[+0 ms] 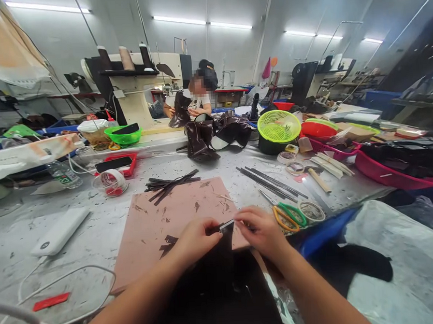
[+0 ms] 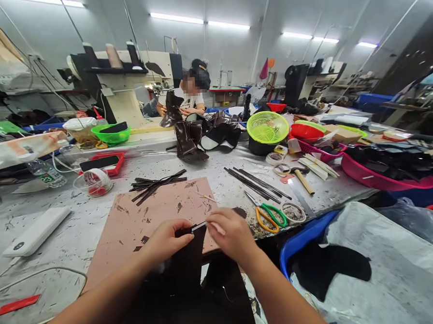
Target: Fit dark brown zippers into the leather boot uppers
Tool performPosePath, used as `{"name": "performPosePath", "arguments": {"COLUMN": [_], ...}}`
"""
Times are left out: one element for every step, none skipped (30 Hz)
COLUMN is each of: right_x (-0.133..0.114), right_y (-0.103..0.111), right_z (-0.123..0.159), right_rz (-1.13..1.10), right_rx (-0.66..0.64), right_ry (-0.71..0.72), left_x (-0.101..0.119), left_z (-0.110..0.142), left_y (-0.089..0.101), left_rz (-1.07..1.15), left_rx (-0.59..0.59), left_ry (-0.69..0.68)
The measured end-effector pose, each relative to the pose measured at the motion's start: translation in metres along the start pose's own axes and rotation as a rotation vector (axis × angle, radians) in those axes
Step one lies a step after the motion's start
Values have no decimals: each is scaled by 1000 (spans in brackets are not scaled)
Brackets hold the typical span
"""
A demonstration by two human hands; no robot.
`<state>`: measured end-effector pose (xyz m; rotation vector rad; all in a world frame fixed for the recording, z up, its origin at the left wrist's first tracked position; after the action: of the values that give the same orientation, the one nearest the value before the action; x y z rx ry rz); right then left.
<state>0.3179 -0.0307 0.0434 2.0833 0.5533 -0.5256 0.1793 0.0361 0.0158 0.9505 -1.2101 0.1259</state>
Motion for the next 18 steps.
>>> {"name": "performPosePath", "arguments": {"right_x": [-20,-35,-44,-49,-51,-51,-50,-48,-45,-43,-41,-39,-39,-40,-42,-44,-47,-49], "right_y": [-4,-8,-11,-13,-14,-14,-14,-13,-13,-13,-13,-14,-14,-14,-14,-14,-14,-14], "right_z": [3,4,5,6,6,6,6,6,6,6,6,7,7,8,8,9,9,9], "right_rz": [-50,-74,-77,-73,-71,-73,-81,-100,-132,-173,-216,-251,-271,-273,-261,-241,-218,-195], "right_rx": [0,0,4,7,10,12,10,5,-4,-17,-32,-45,-52,-53,-55,-62,-72,-86], "right_ry": [61,94,104,103,95,85,70,48,17,-20,-59,-90,-108,-110,-99,-82,-66,-51], "left_x": [5,9,11,13,14,14,13,13,13,13,13,12,12,13,13,14,14,15], "left_z": [2,3,5,6,8,9,11,12,13,14,16,17,18,19,20,21,22,23], "left_y": [-1,-1,-1,-2,-2,-1,-1,-1,0,0,0,0,0,0,1,1,1,1], "left_rz": [-6,-15,-21,-26,-27,-28,-28,-22,-11,3,18,28,31,26,15,3,-9,-20], "left_rx": [0,2,3,5,11,20,31,46,62,78,88,97,105,112,118,124,131,136], "left_ry": [-36,-68,-92,-106,-111,-112,-115,-120,-123,-123,-120,-115,-110,-106,-106,-110,-116,-123]}}
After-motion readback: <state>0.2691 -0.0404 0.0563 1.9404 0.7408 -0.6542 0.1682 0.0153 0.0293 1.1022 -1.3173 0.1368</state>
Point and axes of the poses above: each hand's wrist, its own z-axis away from the middle knuckle, its own y-axis out of the back of the hand, x = y × z, the point moved 7 cm from there along -z, towards the middle knuckle, and after that the axes turned 10 degrees about -y, right-handed, at the moved point
